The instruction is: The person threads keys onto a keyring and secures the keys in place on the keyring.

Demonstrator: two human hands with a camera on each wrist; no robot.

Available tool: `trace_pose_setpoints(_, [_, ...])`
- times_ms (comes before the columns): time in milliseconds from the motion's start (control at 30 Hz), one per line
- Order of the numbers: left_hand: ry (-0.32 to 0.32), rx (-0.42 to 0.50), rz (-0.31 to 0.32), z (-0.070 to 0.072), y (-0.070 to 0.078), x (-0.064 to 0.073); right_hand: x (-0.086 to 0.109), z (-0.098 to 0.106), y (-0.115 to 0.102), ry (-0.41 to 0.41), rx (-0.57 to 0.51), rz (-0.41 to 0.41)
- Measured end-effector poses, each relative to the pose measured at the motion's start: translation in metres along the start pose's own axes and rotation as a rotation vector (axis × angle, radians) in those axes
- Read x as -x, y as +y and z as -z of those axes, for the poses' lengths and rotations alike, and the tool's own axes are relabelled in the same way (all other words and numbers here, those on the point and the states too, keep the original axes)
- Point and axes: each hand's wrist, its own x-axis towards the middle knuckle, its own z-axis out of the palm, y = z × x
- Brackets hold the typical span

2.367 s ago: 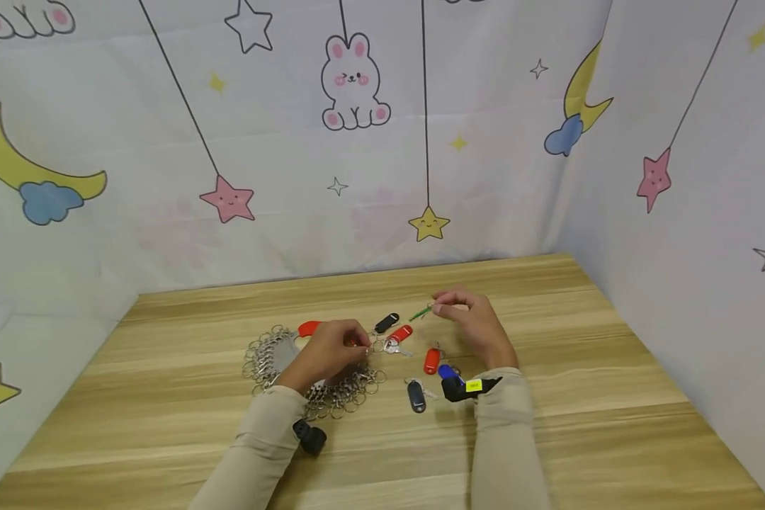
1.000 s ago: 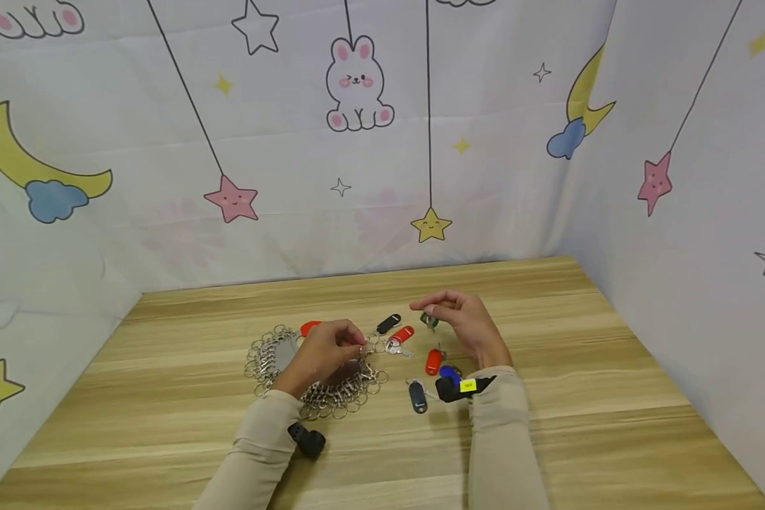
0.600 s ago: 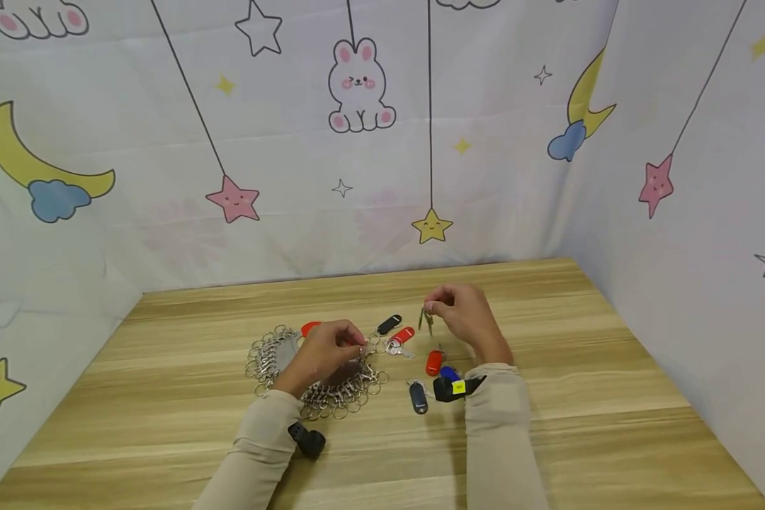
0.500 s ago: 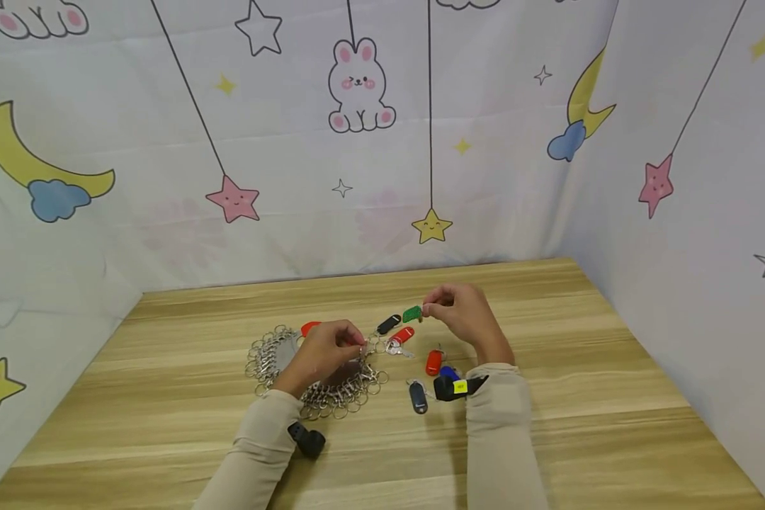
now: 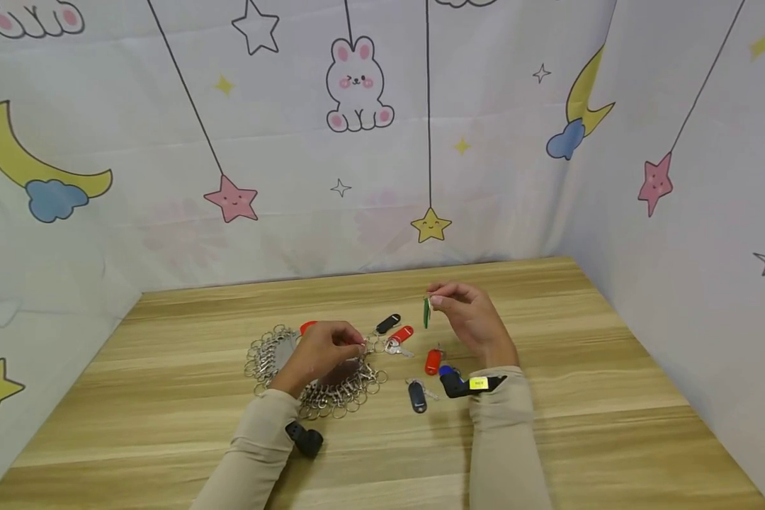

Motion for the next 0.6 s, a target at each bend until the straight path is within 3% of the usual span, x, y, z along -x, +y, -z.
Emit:
trace_pose_setpoints(133, [0.002,0.005,0.013,0.0,-0.001,0.001,0.0,0.001,0.006,-0.078,-0.215,-0.006])
trace_pose_setpoints(267, [0.006,0.012,0.033,0.001,-0.001,0.0,-0.001,-0.004,0.017,-0.116,-0.319,-0.14])
trace_pose_setpoints(433, [0.002,0.037,0.044,0.001,0.0,0.0,-0.005,-0.013,0.036,-0.183,-0.189,-0.315])
trace_pose_setpoints(600, [-0.012,0.082,0.043,0.002,0.001,0.0,-0.008,-0.024,0.049,-0.228,-0.021,-0.434])
